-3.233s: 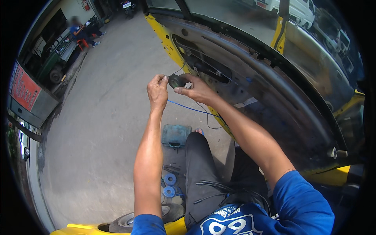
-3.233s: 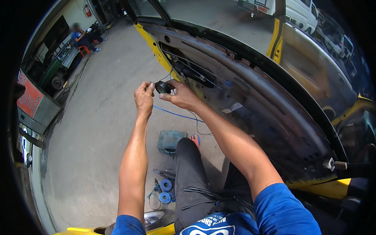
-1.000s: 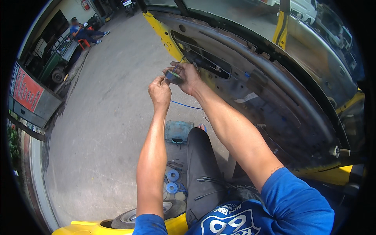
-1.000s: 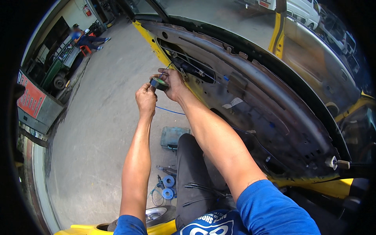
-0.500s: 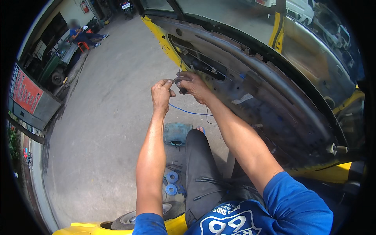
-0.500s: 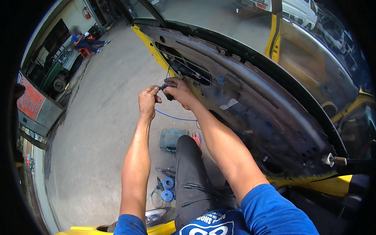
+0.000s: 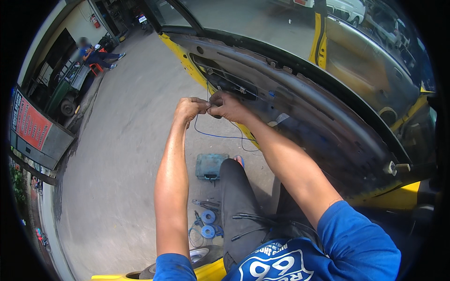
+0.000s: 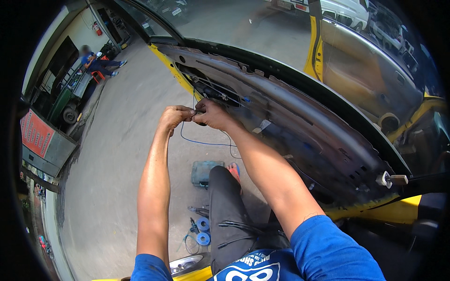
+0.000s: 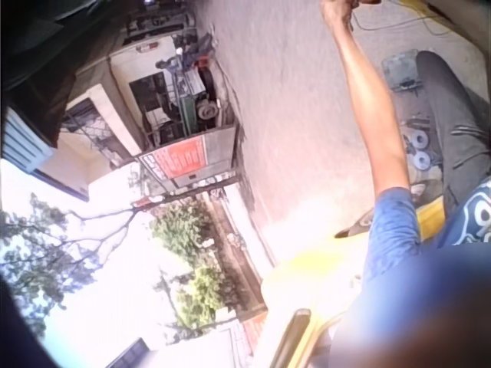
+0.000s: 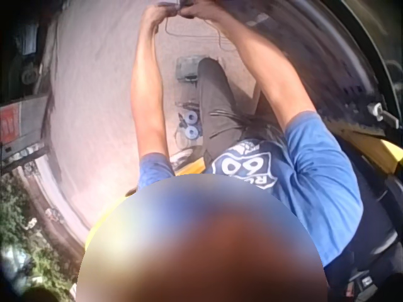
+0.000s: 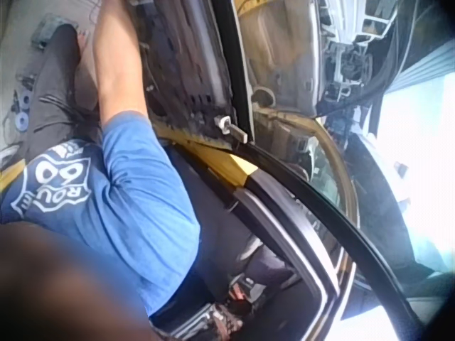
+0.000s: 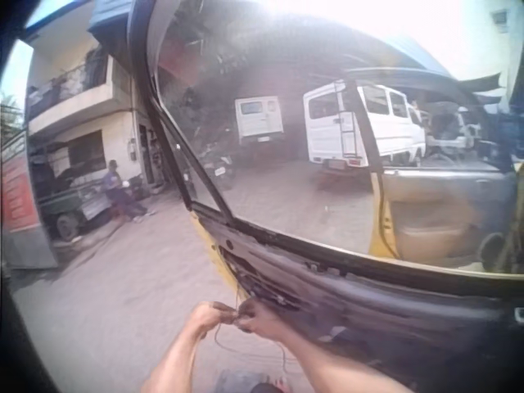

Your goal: The person routes and secures wires inside a yellow car door panel. They use electrical tape to wrap wire ends and tuck the wires into the door cavity, then use a screwdriver to fasten a component inside the door.

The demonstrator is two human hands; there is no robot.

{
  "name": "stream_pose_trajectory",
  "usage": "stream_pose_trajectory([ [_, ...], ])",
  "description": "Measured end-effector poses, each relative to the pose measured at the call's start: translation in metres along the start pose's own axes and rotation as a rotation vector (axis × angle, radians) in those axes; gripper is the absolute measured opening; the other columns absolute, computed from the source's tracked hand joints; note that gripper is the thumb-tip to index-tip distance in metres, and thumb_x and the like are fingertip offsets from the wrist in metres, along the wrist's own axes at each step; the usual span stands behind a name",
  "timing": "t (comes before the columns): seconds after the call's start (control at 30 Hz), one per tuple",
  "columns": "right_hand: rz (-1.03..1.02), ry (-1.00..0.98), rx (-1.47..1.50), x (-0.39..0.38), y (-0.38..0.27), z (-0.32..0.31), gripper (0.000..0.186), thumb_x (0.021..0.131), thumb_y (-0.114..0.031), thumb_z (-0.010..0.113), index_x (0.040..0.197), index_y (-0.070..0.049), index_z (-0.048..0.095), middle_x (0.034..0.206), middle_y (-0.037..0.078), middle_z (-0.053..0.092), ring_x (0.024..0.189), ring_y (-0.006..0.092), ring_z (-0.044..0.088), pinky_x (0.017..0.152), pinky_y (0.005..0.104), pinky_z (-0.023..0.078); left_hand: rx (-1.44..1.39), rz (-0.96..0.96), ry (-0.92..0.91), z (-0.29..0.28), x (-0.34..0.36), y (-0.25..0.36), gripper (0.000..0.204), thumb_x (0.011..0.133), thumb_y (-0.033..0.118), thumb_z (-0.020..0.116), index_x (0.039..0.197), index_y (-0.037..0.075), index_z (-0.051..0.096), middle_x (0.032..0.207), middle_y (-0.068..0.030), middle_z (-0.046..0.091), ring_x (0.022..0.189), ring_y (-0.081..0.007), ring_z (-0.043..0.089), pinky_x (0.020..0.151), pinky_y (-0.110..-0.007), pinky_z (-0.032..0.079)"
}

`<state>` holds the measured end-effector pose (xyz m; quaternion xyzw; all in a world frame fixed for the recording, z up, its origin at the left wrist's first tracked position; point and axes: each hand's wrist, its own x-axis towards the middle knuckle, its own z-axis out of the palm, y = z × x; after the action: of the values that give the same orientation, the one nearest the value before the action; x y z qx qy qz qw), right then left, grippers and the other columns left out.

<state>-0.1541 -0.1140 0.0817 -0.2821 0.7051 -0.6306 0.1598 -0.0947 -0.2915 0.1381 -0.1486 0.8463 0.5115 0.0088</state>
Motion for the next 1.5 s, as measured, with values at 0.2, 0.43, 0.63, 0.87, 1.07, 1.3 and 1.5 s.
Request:
stream_pose_trajectory([
  [0.2, 0.027, 0.005, -0.104, -0.008, -0.008, -0.007, 0.053, 0.079, -0.031, 0.077, 0.118, 0.002, 0.067, 0.107, 0.016, 0.075, 0.099, 0.0216, 0.07, 0.081, 0.0341, 0.056, -0.056, -0.051, -0.073, 0.001, 0.016, -0.005, 0.02, 0.086, 0.005, 0.073, 0.103, -0.004, 0.076, 0.086, -0.0084, 0.072, 0.077, -0.0169, 0.064, 0.074, -0.032, 0.052],
  [0.43, 0.101, 0.066, -0.503, -0.004, -0.032, -0.001, 0.047, 0.091, -0.043, 0.056, 0.112, -0.005, 0.075, 0.103, 0.022, 0.074, 0.094, 0.0264, 0.071, 0.08, 0.0389, 0.056, -0.005, 0.04, -0.08, 0.022, 0.028, -0.022, 0.018, 0.087, 0.003, 0.061, 0.099, -0.005, 0.072, 0.084, -0.0056, 0.066, 0.076, -0.0156, 0.058, 0.074, -0.03, 0.048],
  [0.63, 0.37, 0.052, -0.46, -0.008, -0.043, 0.007, 0.044, 0.095, -0.039, 0.056, 0.102, 0.0, 0.075, 0.1, 0.022, 0.075, 0.094, 0.0384, 0.072, 0.085, 0.0467, 0.055, -0.089, 0.016, -0.018, 0.042, 0.02, -0.029, 0.023, 0.091, 0.007, 0.061, 0.106, -0.007, 0.073, 0.089, -0.0097, 0.071, 0.082, -0.0194, 0.063, 0.08, -0.034, 0.05],
  [0.87, -0.042, 0.054, -0.486, -0.107, -0.059, 0.003, 0.031, 0.085, -0.022, 0.054, 0.088, 0.004, 0.071, 0.102, 0.028, 0.07, 0.095, 0.0449, 0.067, 0.089, 0.0515, 0.052, 0.019, -0.128, 0.489, 0.017, 0.021, -0.035, 0.032, 0.096, 0.019, 0.062, 0.112, -0.005, 0.075, 0.085, -0.0148, 0.074, 0.075, -0.0227, 0.067, 0.072, -0.036, 0.052],
  [1.07, 0.098, -0.039, -0.41, -0.303, -0.063, -0.052, 0.029, 0.09, -0.02, 0.052, 0.093, 0.002, 0.07, 0.096, 0.022, 0.067, 0.091, 0.0396, 0.066, 0.084, 0.0464, 0.052, 0.143, -0.013, 0.252, 0.026, 0.002, -0.017, 0.029, 0.09, 0.022, 0.077, 0.099, -0.005, 0.076, 0.081, -0.0107, 0.073, 0.069, -0.0153, 0.067, 0.066, -0.034, 0.053],
  [1.3, 0.612, 0.199, -0.536, -0.511, -0.059, -0.107, 0.028, 0.087, -0.018, 0.056, 0.095, 0.003, 0.073, 0.096, 0.022, 0.069, 0.094, 0.0398, 0.067, 0.087, 0.0441, 0.053, 0.501, 0.176, 0.512, 0.027, 0.003, -0.02, 0.02, 0.083, 0.016, 0.081, 0.087, -0.003, 0.078, 0.08, -0.0246, 0.074, 0.079, -0.0373, 0.076, 0.073, -0.044, 0.059],
  [1.5, 0.777, 0.419, -0.706, -0.607, -0.046, -0.117, 0.025, 0.084, -0.013, 0.06, 0.097, 0.005, 0.073, 0.1, 0.027, 0.067, 0.098, 0.0443, 0.066, 0.089, 0.0466, 0.052, 0.889, 0.316, 0.528, 0.035, 0.009, -0.029, 0.016, 0.09, 0.006, 0.063, 0.088, -0.005, 0.074, 0.092, -0.0295, 0.072, 0.092, -0.0482, 0.072, 0.082, -0.054, 0.057],
])
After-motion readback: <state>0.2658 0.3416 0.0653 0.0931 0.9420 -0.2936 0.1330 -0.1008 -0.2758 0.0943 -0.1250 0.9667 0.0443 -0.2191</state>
